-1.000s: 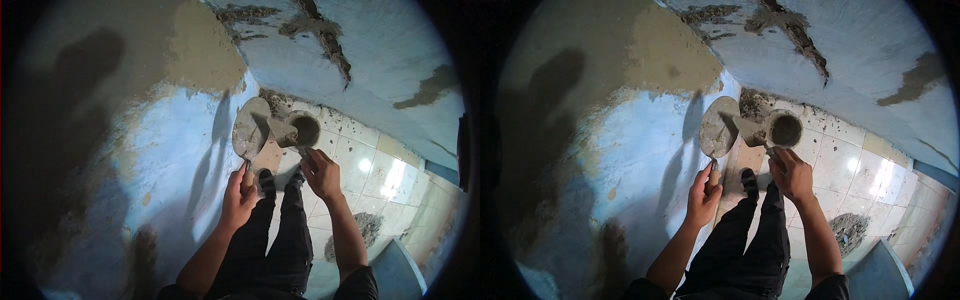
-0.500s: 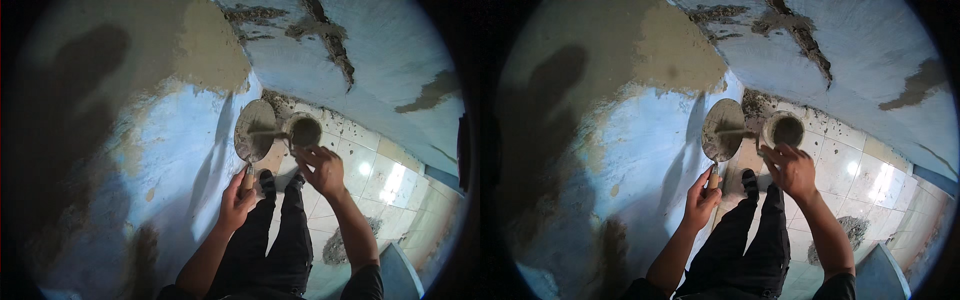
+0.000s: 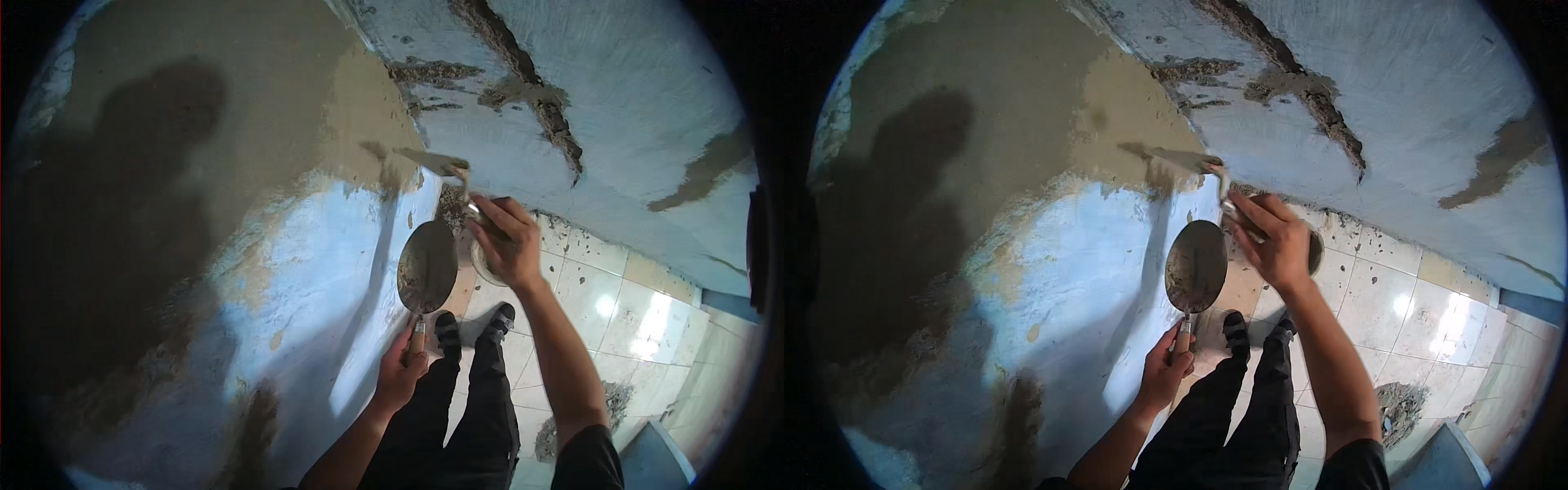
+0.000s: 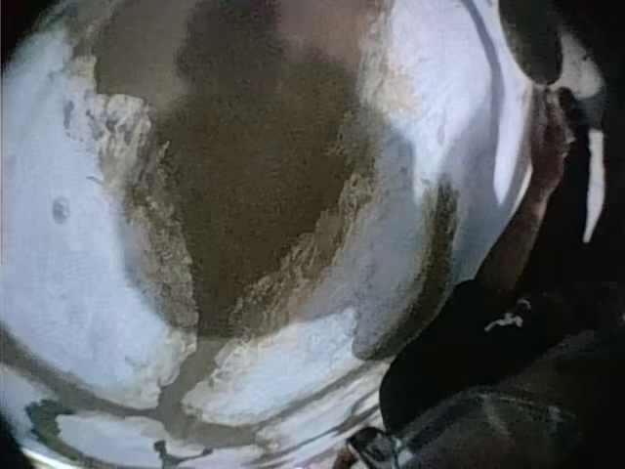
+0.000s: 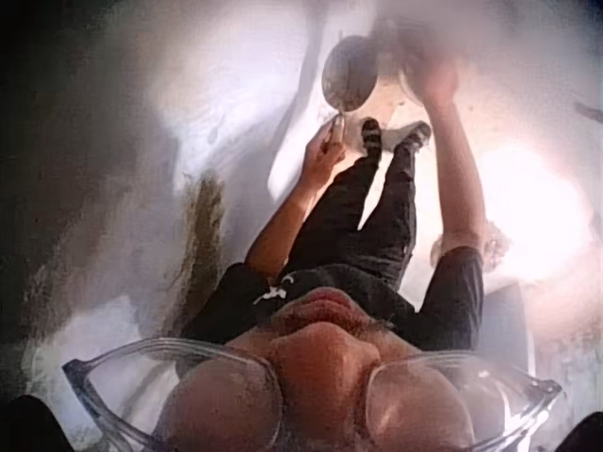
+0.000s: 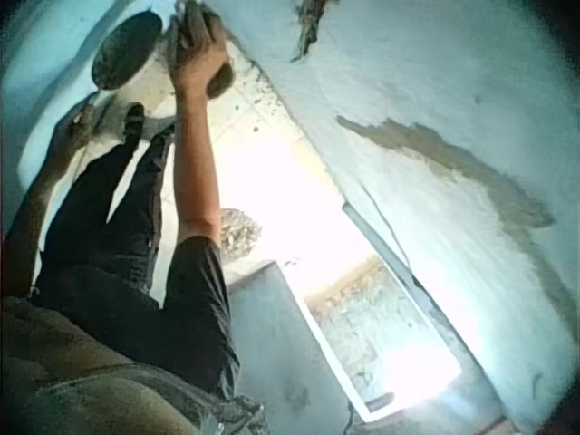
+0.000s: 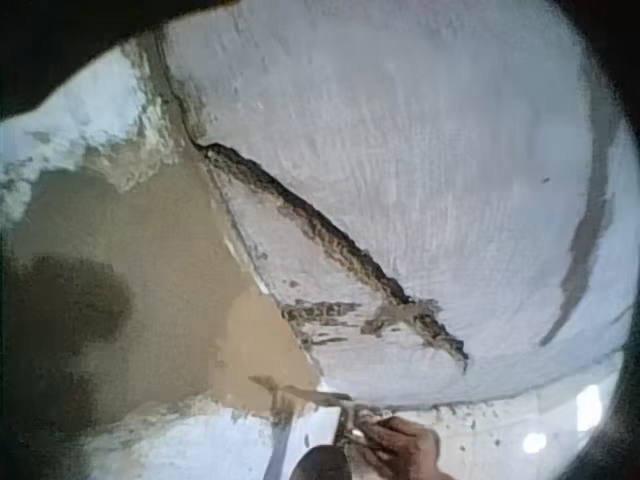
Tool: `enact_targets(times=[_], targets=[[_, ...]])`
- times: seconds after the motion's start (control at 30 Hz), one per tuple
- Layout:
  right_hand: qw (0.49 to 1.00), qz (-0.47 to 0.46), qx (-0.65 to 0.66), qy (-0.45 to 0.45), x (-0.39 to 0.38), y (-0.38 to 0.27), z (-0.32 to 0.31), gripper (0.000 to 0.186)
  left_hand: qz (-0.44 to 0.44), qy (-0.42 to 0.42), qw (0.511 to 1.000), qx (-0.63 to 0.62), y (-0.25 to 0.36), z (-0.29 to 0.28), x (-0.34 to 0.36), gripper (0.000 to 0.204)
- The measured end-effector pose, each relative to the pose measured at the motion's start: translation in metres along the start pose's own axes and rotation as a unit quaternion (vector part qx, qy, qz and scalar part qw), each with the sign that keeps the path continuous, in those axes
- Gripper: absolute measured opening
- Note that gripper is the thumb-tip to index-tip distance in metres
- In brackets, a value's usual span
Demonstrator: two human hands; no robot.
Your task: The person applies cement mixture from a bucket onto a cracked wall using a handheld trowel to repair the wall.
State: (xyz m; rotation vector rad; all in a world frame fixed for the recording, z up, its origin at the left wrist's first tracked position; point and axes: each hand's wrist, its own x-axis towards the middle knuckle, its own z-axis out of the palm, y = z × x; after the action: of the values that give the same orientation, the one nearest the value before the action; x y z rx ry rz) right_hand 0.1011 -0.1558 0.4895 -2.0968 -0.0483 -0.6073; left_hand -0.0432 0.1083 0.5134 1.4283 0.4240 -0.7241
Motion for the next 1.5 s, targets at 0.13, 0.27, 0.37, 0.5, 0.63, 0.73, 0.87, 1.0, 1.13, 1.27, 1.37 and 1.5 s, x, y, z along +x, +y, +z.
enact_targets(times=[0.13,0.27,0.37,0.5,0.63,0.73,0.87,1.0,1.13,1.27,1.37,1.5], targets=[[0.931,0.133,0.339,0.0,0.007,-0.019,0.046,0.037,0.001,-0.009,1.0,0.005,-0.022,-0.004,0.006,0.063],[0.82,0.319,0.474,-0.027,0.011,-0.017,0.072,0.033,-0.015,0.014,1.0,0.011,-0.046,-0.011,0.009,0.063],[0.783,0.354,0.511,-0.008,0.007,0.003,0.087,0.03,-0.018,0.009,1.0,-0.012,-0.063,-0.016,0.012,0.063],[0.756,0.395,0.522,0.006,0.009,0.022,0.1,0.029,-0.001,0.002,1.0,-0.02,-0.086,-0.024,0.014,0.063],[0.777,0.367,0.511,-0.013,0.02,0.025,0.115,0.029,-0.019,0.005,0.999,-0.026,-0.099,-0.027,0.02,0.064],[0.78,0.377,0.5,-0.014,0.034,0.022,0.12,0.027,-0.005,0.003,1.0,-0.023,-0.095,-0.022,0.022,0.061],[0.783,0.356,0.51,-0.021,0.052,0.02,0.122,0.026,-0.009,0.019,1.0,-0.008,-0.092,-0.024,0.023,0.059],[0.809,0.328,0.486,-0.039,0.062,0.032,0.124,0.025,-0.001,0.042,0.999,0.003,-0.085,-0.021,0.027,0.058],[0.817,0.326,0.472,-0.062,0.056,0.042,0.133,0.024,-0.01,0.037,0.999,-0.004,-0.082,-0.023,0.03,0.057],[0.824,0.366,0.429,-0.063,0.022,0.058,0.134,0.025,-0.014,0.027,0.999,-0.015,-0.084,-0.021,0.033,0.06],[0.829,0.369,0.418,-0.044,0.011,0.053,0.13,0.026,-0.016,0.01,1.0,-0.021,-0.091,-0.025,0.033,0.063],[0.818,0.382,0.428,-0.035,0.037,0.032,0.125,0.025,-0.02,-0.007,0.999,-0.026,-0.097,-0.027,0.036,0.063]])
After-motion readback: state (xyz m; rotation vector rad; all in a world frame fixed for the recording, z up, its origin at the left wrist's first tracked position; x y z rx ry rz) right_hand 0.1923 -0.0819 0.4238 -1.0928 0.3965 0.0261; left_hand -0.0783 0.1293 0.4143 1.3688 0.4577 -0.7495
